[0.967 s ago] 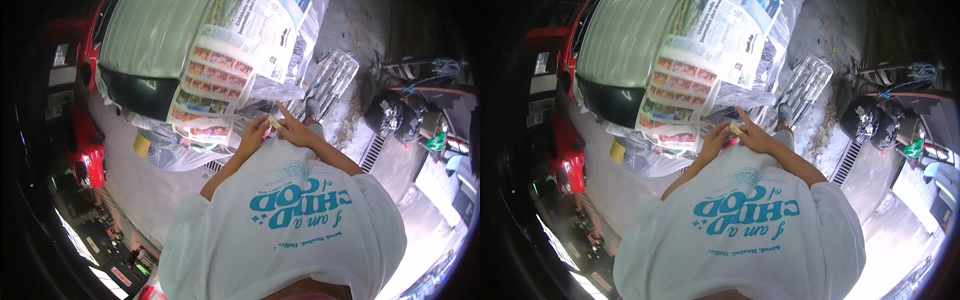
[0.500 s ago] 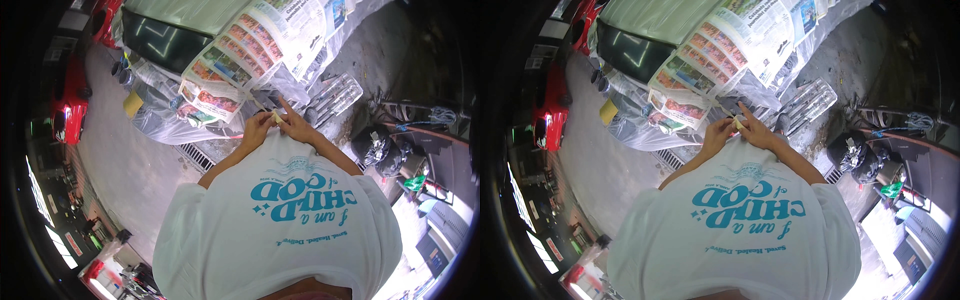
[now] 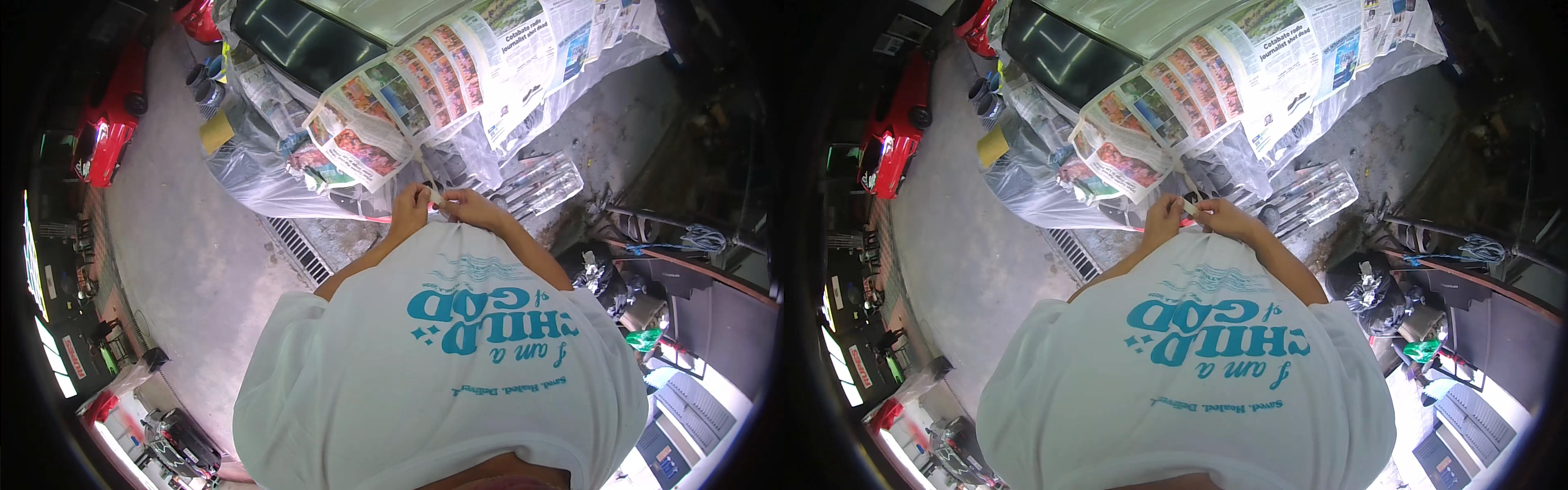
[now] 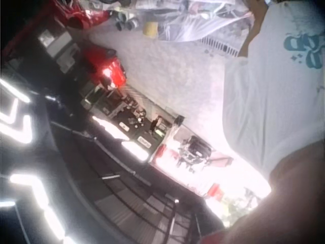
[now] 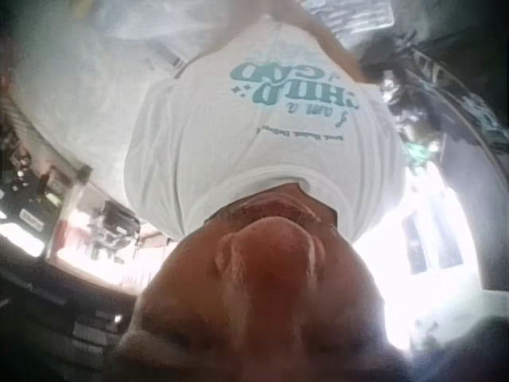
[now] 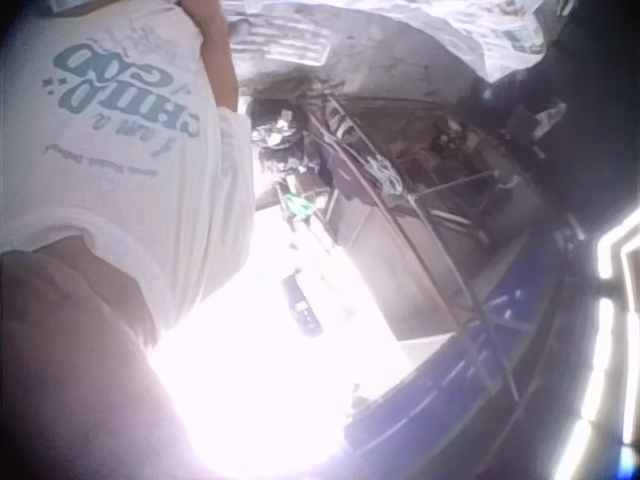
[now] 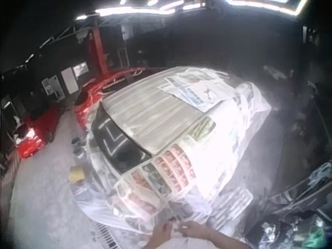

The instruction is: The person places newspaper sheets over the hood of a car and secures them with masking tape. The person smooths the paper and applies tape along the edges to hold the newspaper in place.

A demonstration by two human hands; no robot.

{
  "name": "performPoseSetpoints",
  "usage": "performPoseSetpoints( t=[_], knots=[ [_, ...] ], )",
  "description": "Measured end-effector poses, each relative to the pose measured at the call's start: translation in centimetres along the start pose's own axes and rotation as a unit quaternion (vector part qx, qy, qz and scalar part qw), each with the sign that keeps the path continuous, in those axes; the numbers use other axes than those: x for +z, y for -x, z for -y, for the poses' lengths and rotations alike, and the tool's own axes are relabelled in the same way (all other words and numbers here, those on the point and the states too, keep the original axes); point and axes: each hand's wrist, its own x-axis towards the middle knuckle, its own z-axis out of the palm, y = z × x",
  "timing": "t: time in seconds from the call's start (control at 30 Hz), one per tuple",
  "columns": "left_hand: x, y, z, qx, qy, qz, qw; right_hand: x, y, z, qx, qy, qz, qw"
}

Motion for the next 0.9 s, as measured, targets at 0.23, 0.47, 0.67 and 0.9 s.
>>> performPoseSetpoints(
  t=[0.23,0.47,0.67,0.9],
  knots=[
    [-0.6,-0.4,-0.9,-0.011,0.136,0.027,0.990,0.7,0.4,2.1,0.074,-0.086,-0.024,0.993],
    [0.5,-0.5,0.1,0.001,0.096,-0.043,0.994,4.4,3.5,5.9,-0.136,0.433,-0.245,0.857],
    [-2.9,-2.0,5.6,-0.101,0.031,-0.153,0.982,7.3,6.0,5.0,-0.120,0.461,-0.239,0.846],
    [-0.2,-1.3,-1.2,-0.024,0.190,0.092,0.977,2.6,3.7,-2.8,0.043,0.153,-0.313,0.936]
  ],
)
